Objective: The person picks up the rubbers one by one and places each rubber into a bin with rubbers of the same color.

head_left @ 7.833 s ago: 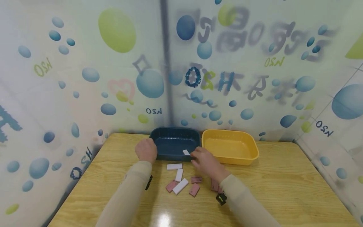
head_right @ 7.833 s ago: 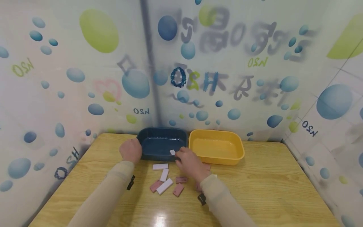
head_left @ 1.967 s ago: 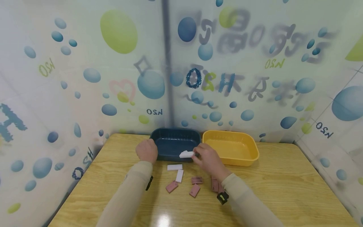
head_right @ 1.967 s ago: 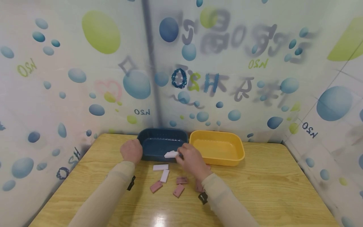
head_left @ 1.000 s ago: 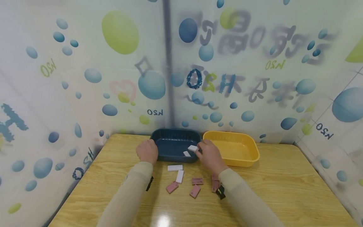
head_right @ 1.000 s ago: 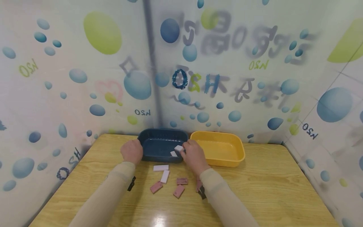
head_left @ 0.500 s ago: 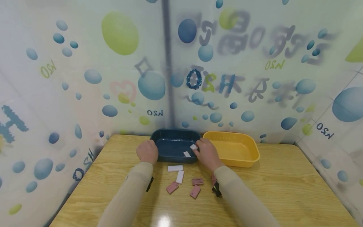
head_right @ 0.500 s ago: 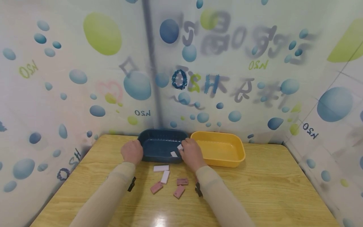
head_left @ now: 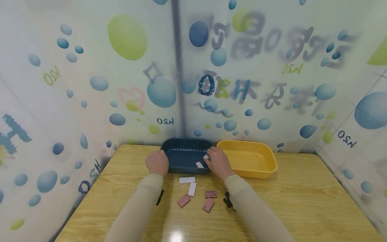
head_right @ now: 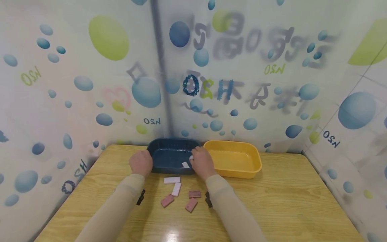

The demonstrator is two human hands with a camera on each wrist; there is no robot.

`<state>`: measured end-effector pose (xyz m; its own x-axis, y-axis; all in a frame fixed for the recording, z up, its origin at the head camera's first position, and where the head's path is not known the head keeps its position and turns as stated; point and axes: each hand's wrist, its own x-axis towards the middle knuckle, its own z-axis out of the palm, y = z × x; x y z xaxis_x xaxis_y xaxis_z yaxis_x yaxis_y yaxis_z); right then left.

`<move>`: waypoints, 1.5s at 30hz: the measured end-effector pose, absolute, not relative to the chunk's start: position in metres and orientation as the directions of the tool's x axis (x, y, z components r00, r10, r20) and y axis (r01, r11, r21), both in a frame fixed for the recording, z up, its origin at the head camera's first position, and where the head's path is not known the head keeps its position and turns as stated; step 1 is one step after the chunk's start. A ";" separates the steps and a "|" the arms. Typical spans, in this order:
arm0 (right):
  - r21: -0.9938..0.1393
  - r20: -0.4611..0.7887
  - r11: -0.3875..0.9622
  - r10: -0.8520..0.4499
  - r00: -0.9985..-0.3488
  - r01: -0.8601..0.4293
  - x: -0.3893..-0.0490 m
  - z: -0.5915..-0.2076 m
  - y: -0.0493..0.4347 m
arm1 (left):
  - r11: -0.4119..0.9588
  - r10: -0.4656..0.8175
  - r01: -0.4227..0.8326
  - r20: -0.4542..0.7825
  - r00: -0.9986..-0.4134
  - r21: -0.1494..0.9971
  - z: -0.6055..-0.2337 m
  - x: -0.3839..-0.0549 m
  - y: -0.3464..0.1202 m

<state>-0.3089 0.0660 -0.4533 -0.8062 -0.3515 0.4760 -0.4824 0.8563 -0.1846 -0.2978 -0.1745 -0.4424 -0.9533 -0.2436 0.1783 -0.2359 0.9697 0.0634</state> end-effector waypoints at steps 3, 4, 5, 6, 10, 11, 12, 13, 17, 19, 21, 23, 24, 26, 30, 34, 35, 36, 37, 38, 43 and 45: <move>-0.183 0.469 0.860 -0.349 -0.811 -0.476 -0.310 -0.455 0.066 | 0.969 -0.247 -0.237 0.180 -0.952 0.071 -0.443 -0.298 -0.174; -0.182 0.465 0.862 -0.349 -0.814 -0.474 -0.311 -0.455 0.066 | 0.968 -0.248 -0.238 0.181 -0.952 0.074 -0.443 -0.298 -0.174; -0.185 0.459 0.862 -0.348 -0.817 -0.472 -0.311 -0.455 0.066 | 0.968 -0.249 -0.239 0.182 -0.951 0.077 -0.443 -0.298 -0.174; -0.188 0.453 0.863 -0.348 -0.821 -0.469 -0.311 -0.455 0.066 | 0.967 -0.252 -0.242 0.182 -0.950 0.080 -0.443 -0.298 -0.174; -0.200 0.442 0.864 -0.342 -0.830 -0.462 -0.311 -0.454 0.068 | 0.967 -0.252 -0.240 0.182 -0.950 0.088 -0.443 -0.298 -0.174; -0.204 0.443 0.863 -0.340 -0.829 -0.462 -0.310 -0.453 0.069 | 0.967 -0.252 -0.239 0.183 -0.950 0.089 -0.443 -0.298 -0.174; -0.199 0.447 0.864 -0.340 -0.828 -0.462 -0.310 -0.453 0.069 | 0.967 -0.251 -0.238 0.185 -0.950 0.091 -0.443 -0.298 -0.174; -0.200 0.449 0.863 -0.340 -0.826 -0.464 -0.310 -0.452 0.070 | 0.967 -0.251 -0.237 0.186 -0.950 0.093 -0.443 -0.298 -0.174; -0.198 0.462 0.857 -0.346 -0.817 -0.475 -0.307 -0.448 0.072 | 0.967 -0.252 -0.238 0.183 -0.950 0.095 -0.444 -0.299 -0.175; -0.205 0.468 0.850 -0.350 -0.812 -0.485 -0.306 -0.446 0.073 | 0.967 -0.251 -0.237 0.177 -0.952 0.097 -0.444 -0.300 -0.176; -0.207 0.474 0.846 -0.353 -0.807 -0.492 -0.304 -0.444 0.074 | 0.967 -0.250 -0.236 0.175 -0.952 0.096 -0.444 -0.300 -0.176; -0.204 0.483 0.842 -0.358 -0.799 -0.500 -0.302 -0.442 0.075 | 0.967 -0.250 -0.236 0.175 -0.952 0.096 -0.444 -0.300 -0.176; -0.204 0.487 0.839 -0.360 -0.796 -0.505 -0.301 -0.441 0.076 | 0.967 -0.250 -0.235 0.177 -0.952 0.098 -0.444 -0.300 -0.176; -0.199 0.495 0.837 -0.364 -0.789 -0.511 -0.299 -0.439 0.077 | 0.967 -0.250 -0.236 0.182 -0.951 0.097 -0.443 -0.299 -0.175; -0.202 0.509 0.827 -0.369 -0.778 -0.524 -0.295 -0.435 0.078 | 0.967 -0.250 -0.235 0.184 -0.951 0.099 -0.442 -0.299 -0.175; -0.222 0.491 0.819 -0.375 -0.786 -0.529 -0.289 -0.431 0.080 | 0.967 -0.248 -0.233 0.178 -0.952 0.100 -0.442 -0.299 -0.175; -0.225 0.483 0.815 -0.382 -0.788 -0.533 -0.288 -0.430 0.080 | 0.967 -0.247 -0.233 0.178 -0.952 0.099 -0.442 -0.300 -0.175; -0.223 0.480 0.812 -0.391 -0.786 -0.540 -0.286 -0.429 0.081 | 0.968 -0.247 -0.233 0.179 -0.952 0.098 -0.442 -0.300 -0.175; -0.217 0.480 0.806 -0.403 -0.779 -0.551 -0.286 -0.430 0.082 | 0.968 -0.246 -0.232 0.179 -0.952 0.097 -0.442 -0.300 -0.175; -0.211 0.482 0.799 -0.416 -0.771 -0.563 -0.285 -0.431 0.082 | 0.968 -0.246 -0.232 0.180 -0.952 0.095 -0.442 -0.299 -0.175; -0.194 0.511 0.730 -0.496 -0.702 -0.656 -0.279 -0.436 0.082 | 0.968 -0.248 -0.236 0.173 -0.953 0.089 -0.441 -0.298 -0.175; -0.177 0.536 0.694 -0.526 -0.660 -0.698 -0.276 -0.439 0.081 | 0.967 -0.250 -0.238 0.172 -0.953 0.091 -0.441 -0.298 -0.174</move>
<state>-0.2765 0.0811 -0.4392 -0.6601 -0.5261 0.5362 -0.6975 0.6942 -0.1775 -0.2982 -0.1743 -0.4412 -0.9528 -0.2505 0.1715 -0.2378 0.9670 0.0910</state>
